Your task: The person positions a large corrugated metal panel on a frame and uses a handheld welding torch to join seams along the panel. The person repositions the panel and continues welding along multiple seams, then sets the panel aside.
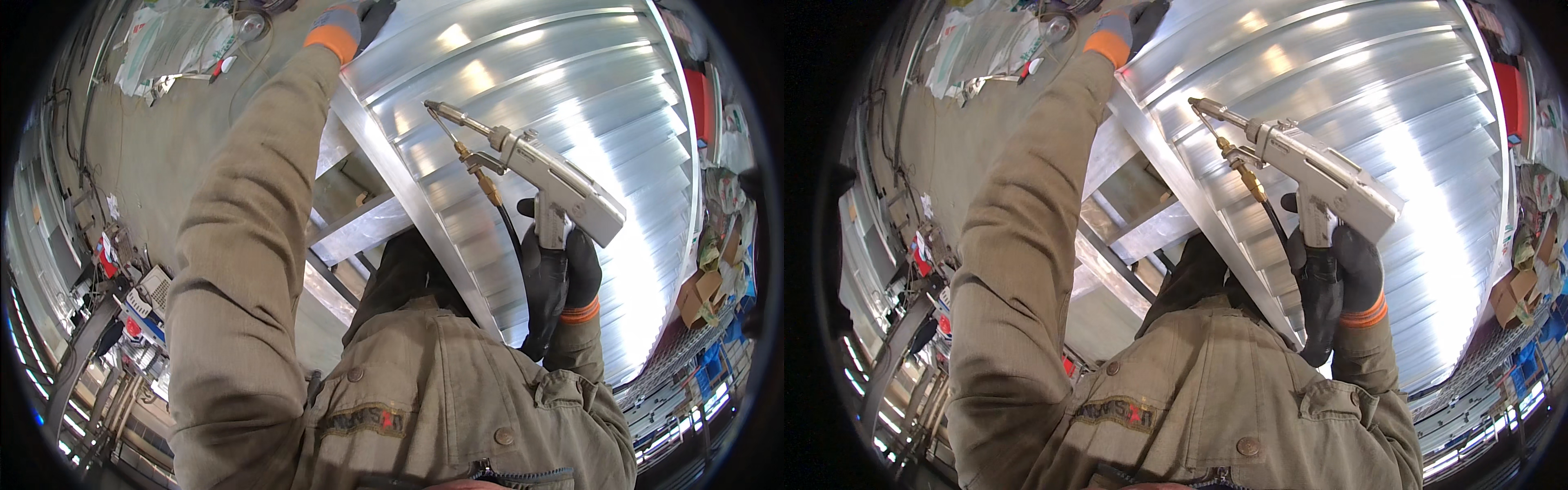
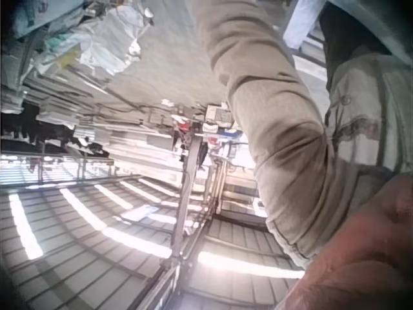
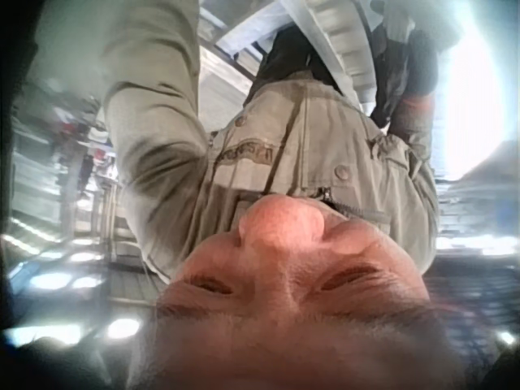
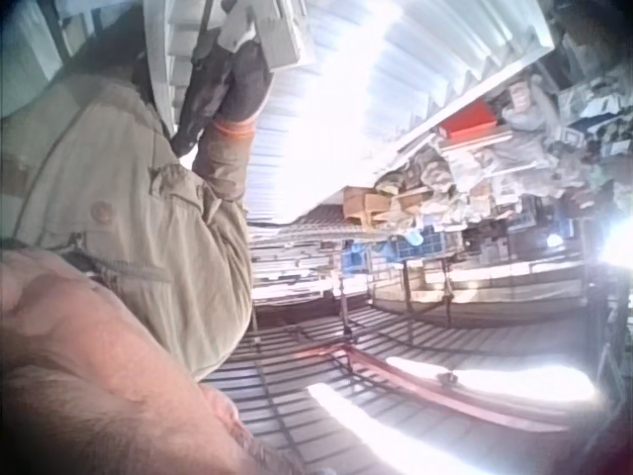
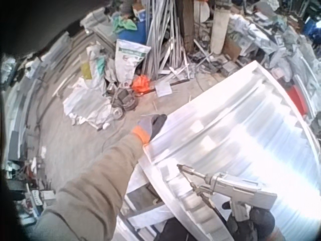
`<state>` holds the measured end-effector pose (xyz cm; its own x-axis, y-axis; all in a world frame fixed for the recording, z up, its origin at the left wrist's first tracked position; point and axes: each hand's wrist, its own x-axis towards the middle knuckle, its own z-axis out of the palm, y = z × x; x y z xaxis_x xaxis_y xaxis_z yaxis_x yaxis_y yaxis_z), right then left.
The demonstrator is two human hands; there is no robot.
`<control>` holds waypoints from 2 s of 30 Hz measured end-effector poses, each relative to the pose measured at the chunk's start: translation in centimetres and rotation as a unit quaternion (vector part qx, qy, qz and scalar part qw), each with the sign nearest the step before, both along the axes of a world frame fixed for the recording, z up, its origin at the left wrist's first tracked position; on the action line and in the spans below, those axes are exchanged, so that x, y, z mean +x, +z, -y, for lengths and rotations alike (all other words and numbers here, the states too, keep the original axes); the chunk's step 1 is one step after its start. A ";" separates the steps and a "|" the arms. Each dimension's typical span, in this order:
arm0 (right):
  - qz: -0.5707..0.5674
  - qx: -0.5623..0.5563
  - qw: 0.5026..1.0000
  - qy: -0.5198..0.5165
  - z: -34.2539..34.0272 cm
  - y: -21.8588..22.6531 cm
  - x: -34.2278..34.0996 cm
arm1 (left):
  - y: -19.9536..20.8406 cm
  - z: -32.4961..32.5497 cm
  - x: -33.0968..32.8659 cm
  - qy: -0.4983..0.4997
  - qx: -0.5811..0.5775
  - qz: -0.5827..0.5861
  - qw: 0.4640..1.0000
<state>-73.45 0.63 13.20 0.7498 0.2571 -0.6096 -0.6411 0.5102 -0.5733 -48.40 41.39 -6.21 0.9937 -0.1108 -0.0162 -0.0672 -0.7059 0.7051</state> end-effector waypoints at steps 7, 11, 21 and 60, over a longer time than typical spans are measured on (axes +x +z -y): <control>-0.019 -0.039 0.999 0.000 -0.9 1.7 0.3 | 0.0 -0.2 1.6 0.002 0.107 -0.081 0.991; -0.061 -0.065 0.996 0.002 -1.5 4.8 0.4 | -0.4 -0.1 2.7 -0.004 0.067 -0.110 0.992; -0.080 -0.121 0.989 0.028 -4.7 8.3 -0.8 | 0.2 -0.3 3.5 -0.028 0.055 -0.106 0.993; -0.200 -0.046 0.979 -0.002 -2.3 2.0 6.2 | 4.3 15.3 2.9 -0.643 0.243 0.078 0.722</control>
